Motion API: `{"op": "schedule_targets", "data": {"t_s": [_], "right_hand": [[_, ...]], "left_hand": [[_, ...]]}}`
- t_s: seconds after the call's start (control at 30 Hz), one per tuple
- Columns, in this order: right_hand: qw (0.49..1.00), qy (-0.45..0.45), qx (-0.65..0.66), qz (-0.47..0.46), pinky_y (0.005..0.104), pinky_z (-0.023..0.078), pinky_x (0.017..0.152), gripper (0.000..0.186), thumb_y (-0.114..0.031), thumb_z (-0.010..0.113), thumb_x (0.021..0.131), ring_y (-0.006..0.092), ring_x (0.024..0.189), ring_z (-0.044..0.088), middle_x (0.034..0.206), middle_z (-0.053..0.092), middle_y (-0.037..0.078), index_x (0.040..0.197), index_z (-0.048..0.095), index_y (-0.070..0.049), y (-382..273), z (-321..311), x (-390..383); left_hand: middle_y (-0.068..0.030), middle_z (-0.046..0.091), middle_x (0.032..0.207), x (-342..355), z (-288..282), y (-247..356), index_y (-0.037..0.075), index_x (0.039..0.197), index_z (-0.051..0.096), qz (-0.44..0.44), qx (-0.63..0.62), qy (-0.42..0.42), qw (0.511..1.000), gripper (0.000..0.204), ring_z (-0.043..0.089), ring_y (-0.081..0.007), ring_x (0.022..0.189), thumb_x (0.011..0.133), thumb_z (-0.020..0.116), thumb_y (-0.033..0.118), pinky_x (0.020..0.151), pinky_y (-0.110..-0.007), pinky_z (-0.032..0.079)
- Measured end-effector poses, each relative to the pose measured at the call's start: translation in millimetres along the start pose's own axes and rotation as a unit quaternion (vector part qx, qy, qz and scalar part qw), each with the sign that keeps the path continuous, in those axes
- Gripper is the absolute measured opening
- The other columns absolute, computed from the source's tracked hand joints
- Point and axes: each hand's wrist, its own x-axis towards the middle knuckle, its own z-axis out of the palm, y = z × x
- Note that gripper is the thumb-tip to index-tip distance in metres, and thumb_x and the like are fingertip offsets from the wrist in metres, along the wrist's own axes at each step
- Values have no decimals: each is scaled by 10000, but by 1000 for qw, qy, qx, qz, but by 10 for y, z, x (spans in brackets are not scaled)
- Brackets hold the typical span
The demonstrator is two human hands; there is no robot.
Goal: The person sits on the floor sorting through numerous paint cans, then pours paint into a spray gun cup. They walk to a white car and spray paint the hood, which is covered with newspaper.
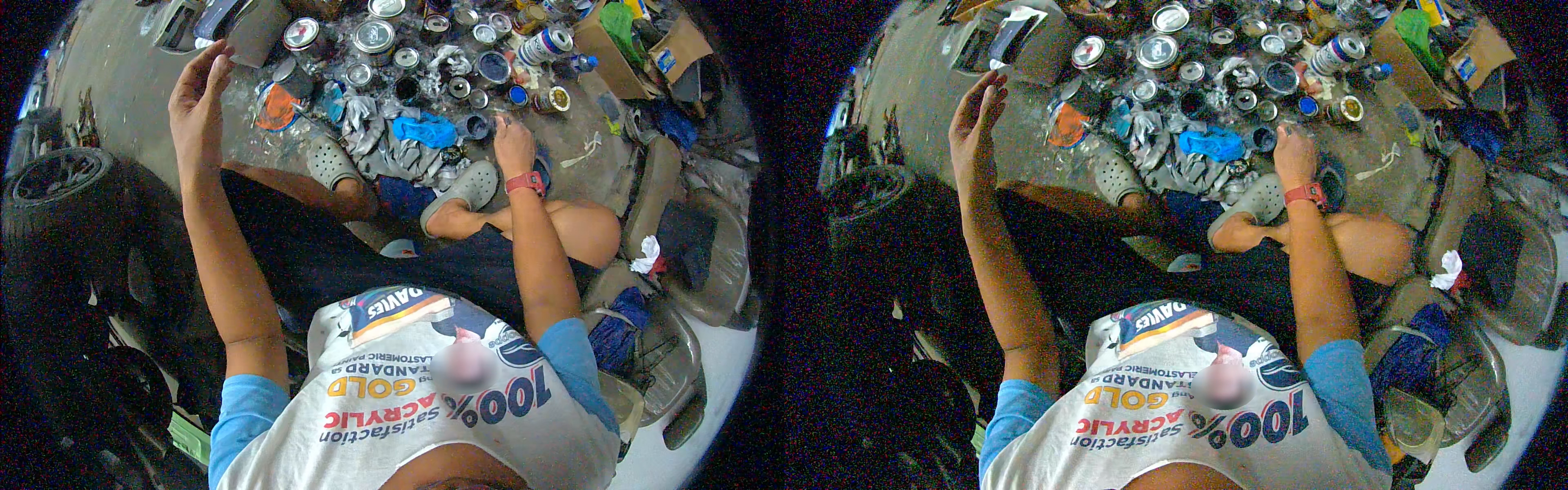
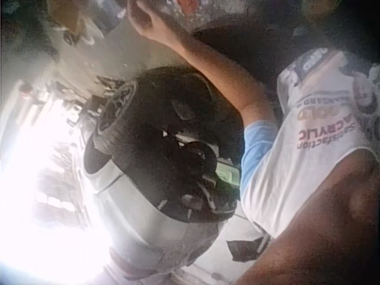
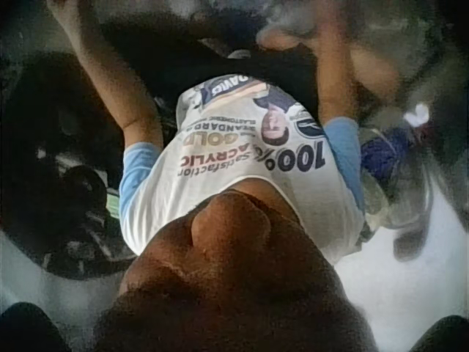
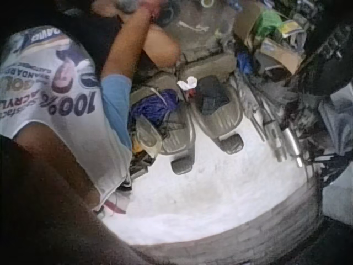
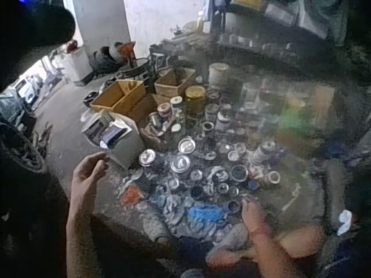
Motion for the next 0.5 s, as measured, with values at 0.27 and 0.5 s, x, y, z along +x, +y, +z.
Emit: {"op": "schedule_targets", "data": {"t_s": [0.27,0.5], "right_hand": [[998,-39,-58,-7,527,510,838,320,-343,528,992,440,949,658,996,696,258,1089,734,-118,-134,-77,-19],[996,-71,-7,47,496,527,854,266,-287,557,982,414,961,671,1038,714,202,1068,743,-117,-272,-144,-12]], "left_hand": [[-85,678,1257,-38,-29,-1,32,1306,634,9,49,-18,999,388,625,-184,1154,1003,627,274,1004,-325,468],[-75,681,1244,-7,103,72,21,1328,613,-9,70,2,997,414,619,-187,1172,1000,629,273,991,-321,473]]}}
